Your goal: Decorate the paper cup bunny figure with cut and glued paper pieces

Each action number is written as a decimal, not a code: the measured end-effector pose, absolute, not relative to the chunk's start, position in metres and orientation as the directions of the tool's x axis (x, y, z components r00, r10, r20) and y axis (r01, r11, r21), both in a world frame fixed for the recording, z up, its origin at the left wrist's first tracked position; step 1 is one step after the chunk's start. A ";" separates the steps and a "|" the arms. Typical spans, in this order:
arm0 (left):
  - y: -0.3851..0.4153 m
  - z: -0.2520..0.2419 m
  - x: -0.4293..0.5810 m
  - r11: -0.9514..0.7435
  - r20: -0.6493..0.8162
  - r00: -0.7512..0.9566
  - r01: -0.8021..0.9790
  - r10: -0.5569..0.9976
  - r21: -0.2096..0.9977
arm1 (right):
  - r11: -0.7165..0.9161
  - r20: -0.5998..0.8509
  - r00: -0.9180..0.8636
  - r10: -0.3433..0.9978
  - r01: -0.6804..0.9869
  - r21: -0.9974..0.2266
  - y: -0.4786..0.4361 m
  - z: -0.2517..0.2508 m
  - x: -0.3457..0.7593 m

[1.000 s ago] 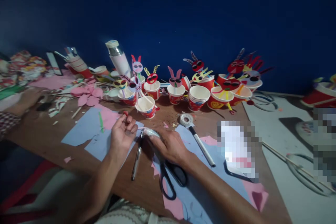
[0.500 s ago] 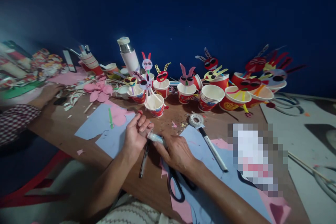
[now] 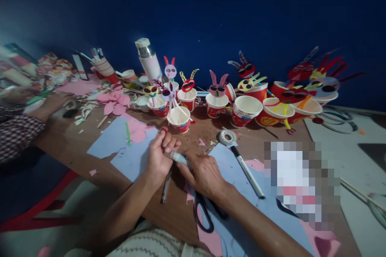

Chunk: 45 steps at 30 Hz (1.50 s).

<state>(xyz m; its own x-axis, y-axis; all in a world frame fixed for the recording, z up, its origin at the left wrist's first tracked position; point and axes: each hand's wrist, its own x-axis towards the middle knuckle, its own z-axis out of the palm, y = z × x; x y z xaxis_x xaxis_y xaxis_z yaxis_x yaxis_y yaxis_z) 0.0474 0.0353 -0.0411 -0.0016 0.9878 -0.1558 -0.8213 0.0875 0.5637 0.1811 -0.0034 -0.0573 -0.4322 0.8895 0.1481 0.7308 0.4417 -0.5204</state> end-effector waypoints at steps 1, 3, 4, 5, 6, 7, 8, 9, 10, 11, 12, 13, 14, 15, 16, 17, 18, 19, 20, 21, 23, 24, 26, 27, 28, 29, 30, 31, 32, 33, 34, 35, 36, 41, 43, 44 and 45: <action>0.035 -0.041 0.048 0.090 -0.159 -0.002 -0.818 0.987 0.568 | 0.448 0.154 -0.434 0.887 0.736 -0.507 -0.003 -0.058 0.181; 0.034 -0.041 0.049 0.097 -0.164 0.002 -0.813 0.986 0.575 | 0.460 0.162 -0.440 0.883 0.745 -0.483 -0.004 -0.059 0.182; 0.033 -0.041 0.050 0.101 -0.166 0.004 -0.808 0.986 0.580 | 0.463 0.161 -0.443 0.882 0.751 -0.472 -0.004 -0.059 0.182; 0.032 -0.041 0.051 0.104 -0.166 0.006 -0.804 0.986 0.586 | 0.466 0.159 -0.447 0.880 0.754 -0.463 -0.004 -0.060 0.182; 0.032 -0.042 0.052 0.107 -0.167 0.008 -0.798 0.986 0.593 | 0.470 0.157 -0.451 0.878 0.756 -0.455 -0.004 -0.060 0.182; 0.031 -0.042 0.054 0.112 -0.168 0.012 -0.791 0.986 0.602 | 0.475 0.156 -0.457 0.876 0.757 -0.448 -0.004 -0.060 0.182; 0.030 -0.043 0.055 0.119 -0.170 0.018 -0.784 0.985 0.610 | 0.479 0.155 -0.462 0.873 0.756 -0.445 -0.004 -0.060 0.182; 0.029 -0.044 0.056 0.127 -0.172 0.024 -0.777 0.985 0.617 | 0.484 0.156 -0.468 0.870 0.754 -0.444 -0.005 -0.060 0.182; 0.028 -0.044 0.057 0.134 -0.176 0.029 -0.770 0.984 0.624 | 0.489 0.157 -0.473 0.867 0.750 -0.445 -0.005 -0.059 0.181; 0.028 -0.045 0.058 0.141 -0.180 0.033 -0.762 0.983 0.632 | 0.490 0.154 -0.475 0.866 0.748 -0.448 -0.005 -0.058 0.181; 0.027 -0.045 0.059 0.147 -0.182 0.035 -0.752 0.983 0.643 | 0.488 0.149 -0.477 0.866 0.746 -0.453 -0.006 -0.057 0.180; 0.026 -0.045 0.060 0.147 -0.182 0.034 -0.738 0.983 0.658 | 0.486 0.142 -0.478 0.867 0.744 -0.459 -0.006 -0.056 0.180; 0.026 -0.046 0.060 0.147 -0.179 0.032 -0.722 0.983 0.677 | 0.481 0.132 -0.479 0.868 0.744 -0.464 -0.007 -0.055 0.179; 0.026 -0.046 0.061 0.146 -0.175 0.032 -0.704 0.984 0.695 | 0.476 0.122 -0.479 0.869 0.745 -0.467 -0.007 -0.055 0.179; 0.025 -0.047 0.062 0.145 -0.170 0.032 -0.688 0.985 0.711 | 0.470 0.113 -0.477 0.871 0.746 -0.471 -0.008 -0.055 0.179; 0.025 -0.047 0.062 0.142 -0.165 0.031 -0.676 0.986 0.723 | 0.467 0.109 -0.477 0.872 0.745 -0.476 -0.008 -0.055 0.179; 0.025 -0.048 0.063 0.139 -0.159 0.031 -0.667 0.987 0.732 | 0.466 0.109 -0.476 0.872 0.744 -0.479 -0.008 -0.056 0.179; 0.025 -0.048 0.063 0.137 -0.154 0.033 -0.663 0.988 0.736 | 0.465 0.109 -0.475 0.873 0.743 -0.482 -0.009 -0.057 0.179; 0.024 -0.048 0.064 0.135 -0.149 0.035 -0.662 0.988 0.737 | 0.464 0.113 -0.472 0.874 0.742 -0.485 -0.008 -0.057 0.179; 0.024 -0.048 0.063 0.133 -0.144 0.038 -0.665 0.989 0.735 | 0.464 0.121 -0.470 0.874 0.738 -0.490 -0.008 -0.057 0.180; 0.025 -0.045 0.061 0.129 -0.137 0.040 -0.674 0.990 0.728 | 0.487 0.157 -0.481 0.862 0.705 -0.516 -0.006 -0.056 0.181; 0.025 -0.043 0.059 0.117 -0.133 0.028 -0.674 0.991 0.729 | 0.513 0.187 -0.497 0.847 0.674 -0.532 -0.004 -0.054 0.183; 0.028 -0.038 0.052 0.058 -0.108 -0.035 -0.654 0.994 0.754 | 0.574 0.266 -0.523 0.810 0.609 -0.548 0.000 -0.050 0.186; 0.030 -0.036 0.047 0.009 -0.088 -0.093 -0.634 0.992 0.773 | 0.596 0.305 -0.521 0.797 0.593 -0.542 0.003 -0.049 0.189; 0.033 -0.035 0.042 -0.041 -0.060 -0.140 -0.624 0.988 0.780 | 0.605 0.337 -0.506 0.794 0.597 -0.528 0.005 -0.048 0.192; 0.036 -0.034 0.038 -0.083 -0.037 -0.179 -0.618 0.983 0.782 | 0.597 0.358 -0.478 0.802 0.618 -0.511 0.008 -0.048 0.195; 0.038 -0.034 0.034 -0.100 -0.028 -0.192 -0.621 0.981 0.778 | 0.574 0.373 -0.437 0.818 0.652 -0.496 0.011 -0.049 0.198; 0.040 -0.034 0.031 -0.104 -0.030 -0.200 -0.625 0.979 0.774 | 0.536 0.378 -0.388 0.841 0.697 -0.477 0.014 -0.050 0.201; 0.041 -0.035 0.030 -0.093 -0.040 -0.195 -0.626 0.980 0.774 | 0.487 0.380 -0.333 0.863 0.747 -0.452 0.018 -0.053 0.204; 0.041 -0.037 0.029 -0.067 -0.059 -0.179 -0.621 0.982 0.781 | 0.433 0.381 -0.277 0.882 0.796 -0.424 0.021 -0.055 0.208; 0.041 -0.038 0.030 -0.031 -0.081 -0.156 -0.609 0.984 0.792 | 0.378 0.383 -0.224 0.896 0.838 -0.394 0.024 -0.058 0.211; 0.040 -0.040 0.031 0.008 -0.105 -0.130 -0.591 0.986 0.807 | 0.330 0.385 -0.181 0.905 0.870 -0.366 0.028 -0.060 0.214; 0.039 -0.041 0.033 0.047 -0.128 -0.105 -0.565 0.986 0.823 | 0.294 0.386 -0.152 0.910 0.893 -0.341 0.030 -0.062 0.216; 0.033 -0.043 0.042 0.204 -0.213 0.019 -0.378 0.977 0.903 | 0.196 0.383 -0.091 0.919 0.950 -0.244 0.039 -0.066 0.223; 0.031 -0.043 0.043 0.238 -0.230 0.064 -0.333 0.971 0.912 | 0.177 0.379 -0.087 0.921 0.961 -0.211 0.039 -0.065 0.223; 0.031 -0.043 0.043 0.247 -0.234 0.078 -0.326 0.969 0.913 | 0.172 0.378 -0.087 0.922 0.965 -0.198 0.039 -0.064 0.223; 0.031 -0.043 0.043 0.252 -0.236 0.087 -0.322 0.968 0.913 | 0.168 0.377 -0.087 0.922 0.968 -0.188 0.039 -0.063 0.223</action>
<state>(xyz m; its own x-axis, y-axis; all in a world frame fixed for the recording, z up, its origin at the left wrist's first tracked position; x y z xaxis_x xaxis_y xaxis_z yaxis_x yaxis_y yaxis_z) 0.0435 0.0306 -0.0426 0.0869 0.9678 -0.2363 -0.3222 0.2518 0.9126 0.2229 0.0387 -0.0632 -0.0872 0.9221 0.3771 0.9676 0.1684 -0.1879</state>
